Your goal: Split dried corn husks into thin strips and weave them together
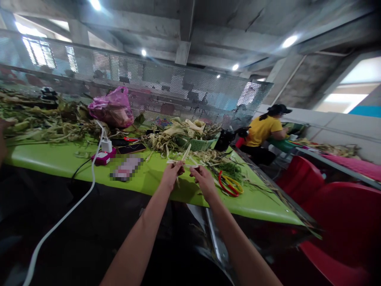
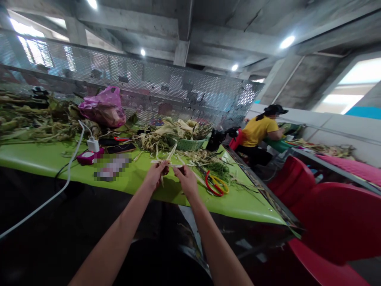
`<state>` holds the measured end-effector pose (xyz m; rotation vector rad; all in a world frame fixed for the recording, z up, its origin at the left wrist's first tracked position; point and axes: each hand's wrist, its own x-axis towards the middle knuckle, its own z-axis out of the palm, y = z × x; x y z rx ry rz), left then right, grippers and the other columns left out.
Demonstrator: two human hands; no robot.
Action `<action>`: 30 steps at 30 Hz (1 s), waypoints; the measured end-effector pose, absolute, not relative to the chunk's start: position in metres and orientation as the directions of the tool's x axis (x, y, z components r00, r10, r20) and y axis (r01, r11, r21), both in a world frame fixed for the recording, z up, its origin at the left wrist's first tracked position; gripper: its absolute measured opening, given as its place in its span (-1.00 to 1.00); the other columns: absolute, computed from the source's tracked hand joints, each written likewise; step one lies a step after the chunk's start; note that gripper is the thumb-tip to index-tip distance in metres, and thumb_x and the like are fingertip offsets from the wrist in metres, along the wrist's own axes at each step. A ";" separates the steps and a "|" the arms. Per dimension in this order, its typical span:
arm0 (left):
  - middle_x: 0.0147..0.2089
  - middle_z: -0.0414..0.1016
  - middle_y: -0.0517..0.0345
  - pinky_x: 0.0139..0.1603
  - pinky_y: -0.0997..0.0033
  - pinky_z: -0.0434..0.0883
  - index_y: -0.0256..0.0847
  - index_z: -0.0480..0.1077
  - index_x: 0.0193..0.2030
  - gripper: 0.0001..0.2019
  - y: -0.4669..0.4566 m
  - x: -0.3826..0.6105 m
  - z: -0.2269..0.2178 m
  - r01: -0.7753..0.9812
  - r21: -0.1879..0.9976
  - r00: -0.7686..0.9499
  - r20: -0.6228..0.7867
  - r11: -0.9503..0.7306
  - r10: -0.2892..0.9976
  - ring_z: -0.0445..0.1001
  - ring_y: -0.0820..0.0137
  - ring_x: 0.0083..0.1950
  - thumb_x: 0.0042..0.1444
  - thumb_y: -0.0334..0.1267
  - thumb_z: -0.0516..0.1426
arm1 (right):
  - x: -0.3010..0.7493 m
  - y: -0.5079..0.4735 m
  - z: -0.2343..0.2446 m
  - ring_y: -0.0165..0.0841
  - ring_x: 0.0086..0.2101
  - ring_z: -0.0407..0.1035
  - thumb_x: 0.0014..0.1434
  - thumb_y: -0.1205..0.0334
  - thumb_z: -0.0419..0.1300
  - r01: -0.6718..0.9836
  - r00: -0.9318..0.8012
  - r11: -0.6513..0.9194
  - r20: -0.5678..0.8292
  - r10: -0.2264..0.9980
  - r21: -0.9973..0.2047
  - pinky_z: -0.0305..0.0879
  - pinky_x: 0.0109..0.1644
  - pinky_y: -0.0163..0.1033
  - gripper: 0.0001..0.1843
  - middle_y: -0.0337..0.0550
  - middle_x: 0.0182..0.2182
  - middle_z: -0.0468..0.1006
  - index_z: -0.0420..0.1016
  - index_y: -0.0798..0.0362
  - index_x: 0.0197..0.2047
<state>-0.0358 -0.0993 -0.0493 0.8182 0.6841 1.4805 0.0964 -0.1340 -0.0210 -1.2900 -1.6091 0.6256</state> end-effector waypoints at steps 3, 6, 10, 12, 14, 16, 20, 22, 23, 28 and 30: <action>-0.58 0.29 0.28 -0.51 0.55 0.15 -0.30 0.42 -0.34 -0.59 -0.102 -0.035 -0.048 -0.572 0.819 0.063 0.105 -0.050 0.993 0.21 0.60 -0.56 -0.17 0.03 0.27 | 0.098 -0.126 -0.019 -0.47 -0.61 0.14 0.04 -0.11 0.15 0.312 0.059 0.258 0.290 0.955 -0.914 0.09 -0.53 -0.34 -0.63 -0.24 -0.56 0.43 0.38 0.07 -0.41; -0.61 0.17 0.34 -0.57 0.56 0.07 -0.28 0.40 -0.35 -0.59 -0.104 -0.035 -0.048 -0.543 0.839 0.075 0.072 -0.020 0.995 0.10 0.62 -0.59 -0.14 0.07 0.24 | 0.102 -0.123 -0.021 -0.49 -0.63 0.11 0.02 -0.08 0.17 0.266 0.081 0.239 0.269 0.960 -0.934 0.05 -0.54 -0.35 -0.65 -0.25 -0.60 0.40 0.37 0.08 -0.46; -0.59 0.14 0.35 -0.60 0.59 0.01 -0.27 0.34 -0.37 -0.56 -0.102 -0.035 -0.050 -0.529 0.848 0.044 0.013 0.012 0.999 0.04 0.64 -0.60 -0.15 0.11 0.23 | 0.115 -0.121 -0.024 -0.48 -0.61 0.13 -0.01 -0.05 0.19 0.270 0.142 0.227 0.272 0.952 -0.936 0.04 -0.52 -0.34 -0.67 -0.26 -0.63 0.37 0.37 0.08 -0.48; -0.58 0.14 0.35 -0.59 0.59 0.01 -0.27 0.33 -0.37 -0.55 -0.101 -0.035 -0.050 -0.523 0.853 0.038 0.014 0.008 0.999 0.05 0.64 -0.60 -0.17 0.11 0.24 | 0.120 -0.120 -0.022 -0.45 -0.57 0.18 -0.06 -0.05 0.23 0.283 0.136 0.224 0.270 0.953 -0.933 0.07 -0.48 -0.33 -0.66 -0.24 -0.61 0.39 0.41 0.09 -0.48; -0.59 0.12 0.36 -0.59 0.58 0.00 -0.28 0.33 -0.38 -0.56 -0.102 -0.034 -0.051 -0.511 0.860 0.049 0.017 0.010 0.999 0.04 0.63 -0.60 -0.17 0.11 0.24 | 0.122 -0.119 -0.017 -0.42 -0.51 0.24 -0.12 -0.04 0.28 0.290 0.113 0.226 0.268 0.957 -0.930 0.11 -0.41 -0.31 -0.65 -0.21 -0.54 0.46 0.47 0.10 -0.43; -0.61 0.10 0.37 -0.59 0.57 -0.03 -0.27 0.34 -0.39 -0.57 -0.103 -0.034 -0.051 -0.475 0.880 0.068 0.034 0.002 0.997 0.02 0.63 -0.61 -0.15 0.10 0.23 | 0.121 -0.119 -0.010 -0.40 -0.45 0.28 -0.12 -0.05 0.29 0.291 0.067 0.228 0.257 0.964 -0.929 0.13 -0.35 -0.30 -0.64 -0.20 -0.46 0.51 0.52 0.09 -0.37; -0.59 0.13 0.34 -0.58 0.53 -0.06 -0.25 0.36 -0.39 -0.60 -0.107 -0.033 -0.048 -0.363 0.931 0.138 0.092 -0.036 0.986 0.03 0.60 -0.60 -0.08 0.11 0.17 | 0.114 -0.118 0.001 -0.43 -0.48 0.24 -0.05 -0.04 0.25 0.246 -0.035 0.228 0.227 0.973 -0.942 0.10 -0.36 -0.30 -0.67 -0.21 -0.50 0.49 0.53 0.09 -0.41; -0.59 0.14 0.33 -0.56 0.52 -0.04 -0.25 0.39 -0.36 -0.60 -0.111 -0.034 -0.044 -0.325 0.944 0.172 0.113 -0.052 0.979 0.04 0.58 -0.58 -0.07 0.10 0.17 | 0.111 -0.116 0.002 -0.46 -0.52 0.21 -0.08 -0.01 0.27 0.204 -0.025 0.240 0.240 0.970 -0.949 0.09 -0.39 -0.31 -0.69 -0.23 -0.53 0.47 0.51 0.10 -0.44; -0.59 0.15 0.33 -0.55 0.51 -0.02 -0.26 0.41 -0.35 -0.60 -0.113 -0.034 -0.042 -0.305 0.950 0.189 0.124 -0.062 0.974 0.06 0.57 -0.57 -0.09 0.09 0.19 | 0.110 -0.115 0.001 -0.47 -0.54 0.19 -0.09 0.00 0.28 0.190 -0.011 0.248 0.250 0.968 -0.950 0.09 -0.40 -0.31 -0.69 -0.24 -0.53 0.46 0.50 0.10 -0.44; -0.56 0.31 0.24 -0.42 0.50 0.14 -0.29 0.44 -0.40 -0.67 -0.118 -0.034 -0.037 -0.243 0.969 0.280 0.118 -0.048 0.953 0.24 0.49 -0.47 -0.16 -0.02 0.25 | 0.113 -0.107 -0.007 -0.45 -0.56 0.15 -0.08 -0.01 0.25 0.207 0.070 0.271 0.291 0.954 -0.940 0.09 -0.43 -0.30 -0.68 -0.27 -0.59 0.36 0.40 0.10 -0.49; -0.51 0.37 0.22 -0.38 0.49 0.19 -0.28 0.44 -0.39 -0.69 -0.118 -0.033 -0.038 -0.237 0.971 0.299 0.099 -0.027 0.949 0.28 0.47 -0.45 -0.15 -0.05 0.24 | 0.117 -0.105 -0.008 -0.42 -0.54 0.17 -0.06 -0.02 0.24 0.225 0.090 0.271 0.297 0.951 -0.936 0.12 -0.40 -0.28 -0.68 -0.25 -0.58 0.36 0.38 0.10 -0.48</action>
